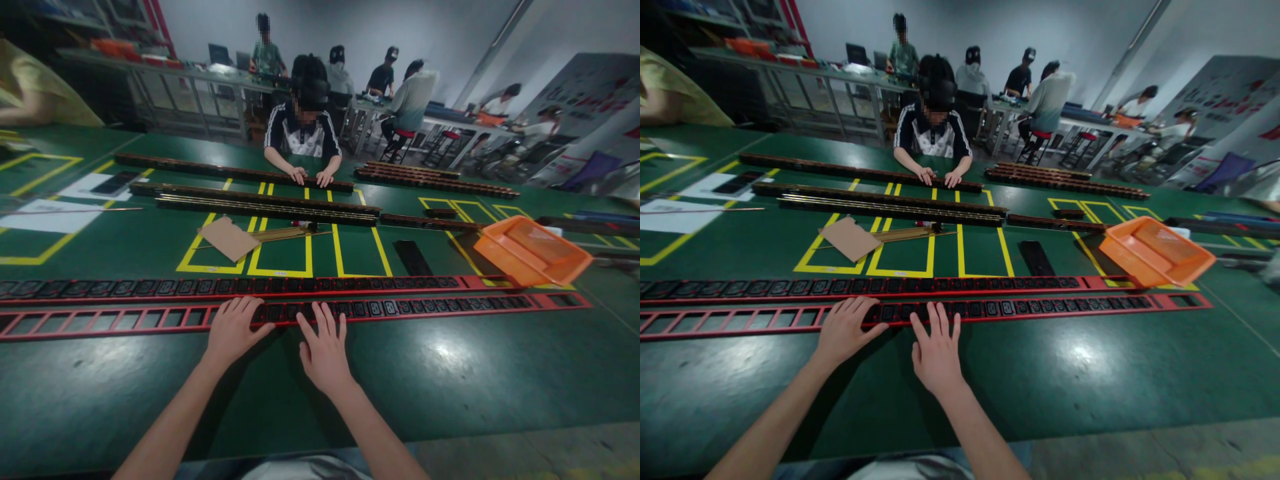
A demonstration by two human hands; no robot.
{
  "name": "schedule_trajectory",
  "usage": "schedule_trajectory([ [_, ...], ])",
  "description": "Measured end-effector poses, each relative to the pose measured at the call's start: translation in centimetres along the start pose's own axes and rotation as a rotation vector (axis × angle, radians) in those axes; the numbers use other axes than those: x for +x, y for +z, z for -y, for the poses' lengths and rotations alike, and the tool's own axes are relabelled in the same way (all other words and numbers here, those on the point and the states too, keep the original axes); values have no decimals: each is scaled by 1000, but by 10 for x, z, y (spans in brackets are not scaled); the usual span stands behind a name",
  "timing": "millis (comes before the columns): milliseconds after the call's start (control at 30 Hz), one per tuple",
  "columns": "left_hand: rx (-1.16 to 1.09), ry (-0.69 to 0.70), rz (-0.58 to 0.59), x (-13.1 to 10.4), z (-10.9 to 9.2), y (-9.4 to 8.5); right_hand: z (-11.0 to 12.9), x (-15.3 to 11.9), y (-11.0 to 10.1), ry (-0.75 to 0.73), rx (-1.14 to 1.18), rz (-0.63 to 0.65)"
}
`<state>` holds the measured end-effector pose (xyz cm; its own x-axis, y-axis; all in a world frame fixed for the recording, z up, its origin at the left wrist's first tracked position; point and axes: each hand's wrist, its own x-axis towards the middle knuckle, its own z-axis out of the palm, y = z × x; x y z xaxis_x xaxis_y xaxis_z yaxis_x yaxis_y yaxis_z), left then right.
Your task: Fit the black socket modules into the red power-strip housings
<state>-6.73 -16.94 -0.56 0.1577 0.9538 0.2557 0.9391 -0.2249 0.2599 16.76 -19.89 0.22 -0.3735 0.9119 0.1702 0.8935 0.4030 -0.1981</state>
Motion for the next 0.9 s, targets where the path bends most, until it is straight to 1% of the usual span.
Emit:
schedule_trajectory([
  [167, -10, -3, -11, 0, -1, 0, -2, 0, -4, -22, 7, 30],
  [300, -15, -7, -10, -1, -1, 0, 0, 1, -1, 4, 1, 10],
  [433, -20, -2, -18, 0, -1, 0, 0, 1, -1, -3, -5, -2],
  [633, -11, -10, -9, -1, 0, 2, -3, 0, -7, -39, -8, 21],
  [900, 7, 1, -6, -1, 1, 3, -2, 1, -7, -28, -1, 35],
])
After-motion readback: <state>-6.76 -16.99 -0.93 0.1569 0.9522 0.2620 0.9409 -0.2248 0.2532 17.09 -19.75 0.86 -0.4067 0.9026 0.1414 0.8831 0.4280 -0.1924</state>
